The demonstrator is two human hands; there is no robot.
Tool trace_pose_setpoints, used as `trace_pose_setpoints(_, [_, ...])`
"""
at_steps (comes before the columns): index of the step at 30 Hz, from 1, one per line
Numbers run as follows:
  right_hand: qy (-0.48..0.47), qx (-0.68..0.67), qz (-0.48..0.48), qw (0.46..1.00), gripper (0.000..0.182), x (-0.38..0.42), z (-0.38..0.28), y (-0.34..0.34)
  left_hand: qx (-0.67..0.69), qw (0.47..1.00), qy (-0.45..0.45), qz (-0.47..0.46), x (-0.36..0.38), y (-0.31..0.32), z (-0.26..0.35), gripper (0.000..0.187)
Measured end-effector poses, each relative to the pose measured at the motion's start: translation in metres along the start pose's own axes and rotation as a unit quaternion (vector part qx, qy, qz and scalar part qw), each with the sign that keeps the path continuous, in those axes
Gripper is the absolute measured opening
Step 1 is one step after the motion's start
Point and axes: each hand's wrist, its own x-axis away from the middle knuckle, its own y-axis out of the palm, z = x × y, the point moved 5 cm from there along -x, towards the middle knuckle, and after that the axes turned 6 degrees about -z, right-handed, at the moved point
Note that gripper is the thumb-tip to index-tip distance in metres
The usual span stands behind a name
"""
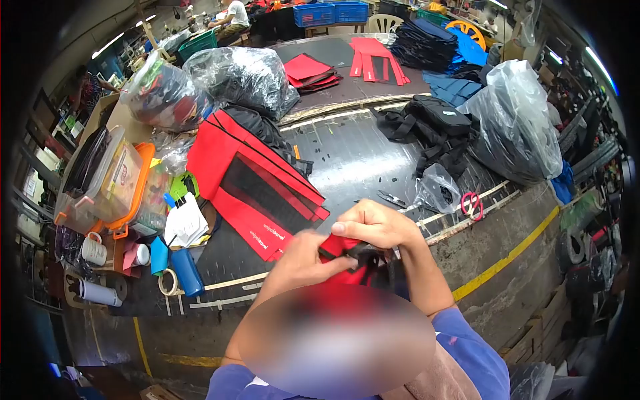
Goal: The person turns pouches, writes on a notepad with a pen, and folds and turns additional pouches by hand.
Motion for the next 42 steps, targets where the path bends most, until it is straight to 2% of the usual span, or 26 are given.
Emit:
trace_pose_setpoints(1, [0.016, 0.107, 0.029, 0.994, 0.031, 0.002, -0.017, -0.004, 0.158, 0.985, -0.062, -0.04, 0.001, 0.013, -0.006, 0.028])
trace_pose_setpoints(2, [0.034, 0.212, 0.057, 0.975, 0.03, 0.003, -0.024, -0.009, 0.312, 0.938, -0.124, -0.081, 0.003, 0.03, -0.013, 0.029])
trace_pose_setpoints(3, [0.036, 0.211, 0.059, 0.975, 0.03, 0.002, -0.021, -0.012, 0.457, 0.862, -0.183, -0.12, 0.005, 0.046, -0.019, 0.029])
trace_pose_setpoints(4, [-0.111, 0.289, 0.243, 0.919, 0.03, 0.009, -0.033, -0.027, 0.458, 0.861, -0.183, -0.121, 0.004, 0.055, -0.027, 0.029])
trace_pose_setpoints(5, [-0.252, 0.348, 0.409, 0.805, 0.031, 0.024, -0.045, -0.032, 0.446, 0.877, -0.174, -0.038, 0.003, 0.057, -0.043, 0.03])
trace_pose_setpoints(6, [-0.254, 0.349, 0.404, 0.807, 0.031, 0.035, -0.044, -0.034, 0.431, 0.886, -0.164, 0.048, 0.003, 0.057, -0.057, 0.032])
trace_pose_setpoints(7, [-0.168, 0.262, 0.394, 0.865, 0.031, 0.051, -0.031, -0.044, 0.411, 0.889, -0.153, 0.134, 0.005, 0.052, -0.064, 0.033])
trace_pose_setpoints(8, [-0.078, 0.172, 0.377, 0.907, 0.032, 0.06, -0.017, -0.046, 0.412, 0.887, -0.155, 0.137, 0.006, 0.053, -0.065, 0.033])
trace_pose_setpoints(9, [-0.077, 0.173, 0.375, 0.907, 0.032, 0.06, -0.013, -0.035, 0.414, 0.88, -0.161, 0.166, 0.009, 0.053, -0.066, 0.034])
trace_pose_setpoints(12, [-0.062, 0.223, 0.466, 0.854, 0.037, 0.052, 0.005, -0.001, 0.415, 0.868, -0.169, 0.212, 0.01, 0.06, -0.063, 0.036])
trace_pose_setpoints(15, [-0.048, 0.147, 0.47, 0.869, 0.044, 0.041, 0.048, -0.005, 0.656, 0.727, -0.076, 0.19, -0.001, 0.093, -0.053, 0.039])
trace_pose_setpoints(16, [-0.042, 0.11, 0.469, 0.875, 0.049, 0.038, 0.062, -0.006, 0.656, 0.727, -0.077, 0.189, 0.005, 0.093, -0.05, 0.039])
trace_pose_setpoints(17, [-0.041, 0.109, 0.47, 0.875, 0.049, 0.034, 0.073, -0.007, 0.755, 0.639, -0.028, 0.145, 0.012, 0.093, -0.041, 0.043])
trace_pose_setpoints(19, [-0.053, 0.079, 0.472, 0.876, 0.055, 0.027, 0.089, -0.01, 0.902, 0.423, 0.068, 0.048, 0.023, 0.083, -0.018, 0.052])
trace_pose_setpoints(21, [-0.065, 0.066, 0.468, 0.879, 0.059, 0.021, 0.09, -0.017, 0.896, 0.431, 0.078, 0.073, 0.019, 0.065, -0.01, 0.055])
trace_pose_setpoints(24, [-0.108, -0.039, 0.426, 0.898, 0.061, 0.016, 0.084, -0.023, 0.887, 0.44, 0.084, 0.114, 0.024, 0.057, -0.017, 0.06])
trace_pose_setpoints(27, [-0.092, -0.026, 0.433, 0.896, 0.061, 0.019, 0.069, -0.029, 0.694, 0.709, 0.079, 0.096, 0.043, 0.073, -0.06, 0.061])
trace_pose_setpoints(28, [-0.085, -0.02, 0.439, 0.894, 0.061, 0.021, 0.063, -0.029, 0.695, 0.709, 0.079, 0.097, 0.045, 0.076, -0.061, 0.061])
trace_pose_setpoints(29, [-0.085, -0.019, 0.439, 0.894, 0.061, 0.025, 0.056, -0.029, 0.684, 0.717, 0.04, 0.129, 0.044, 0.074, -0.058, 0.055])
trace_pose_setpoints(31, [-0.047, 0.083, 0.499, 0.861, 0.06, 0.037, 0.038, -0.031, 0.657, 0.728, -0.037, 0.191, 0.045, 0.068, -0.052, 0.044])
trace_pose_setpoints(32, [-0.027, 0.133, 0.525, 0.84, 0.059, 0.042, 0.032, -0.031, 0.658, 0.728, -0.037, 0.191, 0.043, 0.063, -0.047, 0.044])
trace_pose_setpoints(35, [-0.01, 0.135, 0.517, 0.845, 0.056, 0.046, 0.027, -0.022, 0.758, 0.613, -0.077, 0.21, 0.028, 0.053, -0.046, 0.062])
trace_pose_setpoints(36, [-0.002, 0.136, 0.514, 0.847, 0.055, 0.047, 0.028, -0.02, 0.759, 0.612, -0.076, 0.211, 0.027, 0.052, -0.047, 0.062])
trace_pose_setpoints(39, [0.001, 0.148, 0.515, 0.845, 0.055, 0.048, 0.033, -0.018, 0.882, 0.454, -0.082, 0.094, 0.021, 0.063, -0.04, 0.057])
trace_pose_setpoints(40, [0.002, 0.153, 0.516, 0.843, 0.055, 0.049, 0.034, -0.018, 0.882, 0.454, -0.083, 0.093, 0.021, 0.065, -0.038, 0.057])
trace_pose_setpoints(42, [0.003, 0.154, 0.516, 0.843, 0.055, 0.051, 0.036, -0.015, 0.797, 0.585, -0.061, 0.135, 0.023, 0.064, -0.032, 0.051])
